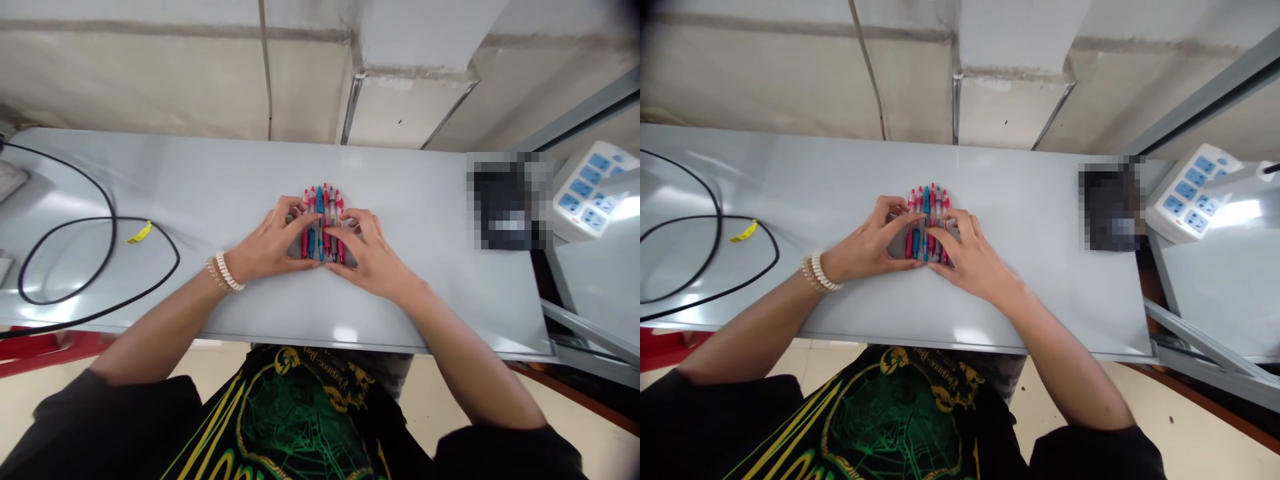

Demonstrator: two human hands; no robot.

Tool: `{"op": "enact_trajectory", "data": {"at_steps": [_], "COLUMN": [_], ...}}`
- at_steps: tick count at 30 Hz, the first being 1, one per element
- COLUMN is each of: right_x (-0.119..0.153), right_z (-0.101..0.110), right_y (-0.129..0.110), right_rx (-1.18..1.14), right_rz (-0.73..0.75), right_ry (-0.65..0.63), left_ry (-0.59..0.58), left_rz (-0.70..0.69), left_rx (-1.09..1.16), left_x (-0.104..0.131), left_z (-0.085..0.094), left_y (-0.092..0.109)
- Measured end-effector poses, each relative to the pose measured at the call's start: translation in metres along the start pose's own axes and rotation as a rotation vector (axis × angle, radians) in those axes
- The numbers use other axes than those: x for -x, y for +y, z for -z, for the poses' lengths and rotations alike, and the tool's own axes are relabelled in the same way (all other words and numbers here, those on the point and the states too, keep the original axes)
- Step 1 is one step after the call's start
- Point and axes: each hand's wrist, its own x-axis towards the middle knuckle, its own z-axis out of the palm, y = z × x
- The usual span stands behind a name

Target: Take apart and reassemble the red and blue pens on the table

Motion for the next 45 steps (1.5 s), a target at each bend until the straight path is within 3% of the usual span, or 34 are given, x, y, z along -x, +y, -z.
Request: {"op": "enact_trajectory", "data": {"at_steps": [7,16,26,33,35,38,42,45], "right_x": [-0.006,-0.001,0.009,0.01,0.01,0.009,0.008,0.01], "right_z": [-0.005,0.003,0.006,-0.001,-0.003,-0.001,0.013,0.025], "right_y": [-0.007,-0.016,-0.036,-0.046,-0.05,-0.056,-0.063,-0.063], "right_rx": [0.078,0.144,0.004,0.024,0.091,0.067,-0.235,-0.44], "right_rz": [0.079,0.247,0.387,0.467,0.509,0.543,0.479,0.348], "right_ry": [-0.077,-0.074,-0.309,-0.347,-0.312,-0.159,0.077,0.313], "left_ry": [-0.087,-0.087,-0.136,-0.136,-0.139,-0.13,-0.115,-0.112], "left_rz": [0.072,0.134,0.131,0.14,0.144,0.147,0.149,0.143], "left_rx": [0.057,0.045,0.093,0.096,0.096,0.096,0.091,0.08], "left_x": [0.0,-0.003,-0.005,-0.005,-0.005,-0.005,-0.005,-0.006], "left_z": [0.002,0.011,0.016,0.015,0.014,0.013,0.012,0.011], "left_y": [-0.004,-0.012,-0.017,-0.018,-0.018,-0.017,-0.015,-0.014]}}
